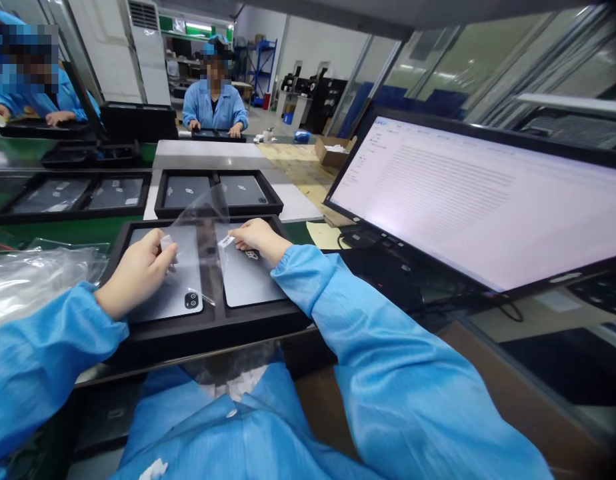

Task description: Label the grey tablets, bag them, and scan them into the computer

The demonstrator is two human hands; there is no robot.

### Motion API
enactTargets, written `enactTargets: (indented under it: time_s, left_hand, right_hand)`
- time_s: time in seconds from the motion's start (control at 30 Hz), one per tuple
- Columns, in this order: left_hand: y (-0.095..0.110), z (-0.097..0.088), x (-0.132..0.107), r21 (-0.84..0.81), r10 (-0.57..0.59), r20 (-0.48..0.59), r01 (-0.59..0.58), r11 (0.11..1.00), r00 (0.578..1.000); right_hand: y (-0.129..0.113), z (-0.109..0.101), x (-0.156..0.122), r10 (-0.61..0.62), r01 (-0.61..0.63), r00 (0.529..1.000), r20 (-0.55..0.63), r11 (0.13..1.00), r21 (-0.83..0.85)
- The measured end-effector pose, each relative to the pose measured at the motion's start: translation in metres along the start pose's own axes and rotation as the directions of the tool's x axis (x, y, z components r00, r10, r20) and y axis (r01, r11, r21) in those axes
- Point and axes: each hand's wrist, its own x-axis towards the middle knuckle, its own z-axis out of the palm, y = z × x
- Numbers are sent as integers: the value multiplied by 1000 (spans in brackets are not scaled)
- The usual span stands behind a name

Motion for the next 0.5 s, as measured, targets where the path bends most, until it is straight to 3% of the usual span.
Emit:
enactTargets:
  time_s: [0.1, 0.2, 0.33, 0.5]
  left_hand:
    - [-11, 0, 4, -52, -5, 17, 6, 999, 1000]
    - [-15, -1, 7, -248, -111, -3, 107, 963, 994]
    - [-9, -6, 11, -553, -326, 9, 276, 786, 945]
    - [-3, -4, 21, -708, -466, -16, 319, 630, 885]
  right_hand:
    - [4, 9, 10, -26, 22, 998, -61, 998, -61]
    - [10, 13, 13, -84, 62, 989, -117, 981, -185]
    - [11, 11, 9, -243, 168, 961, -136, 896, -412]
    - [5, 8, 2, -300, 212, 952, -59, 788, -578]
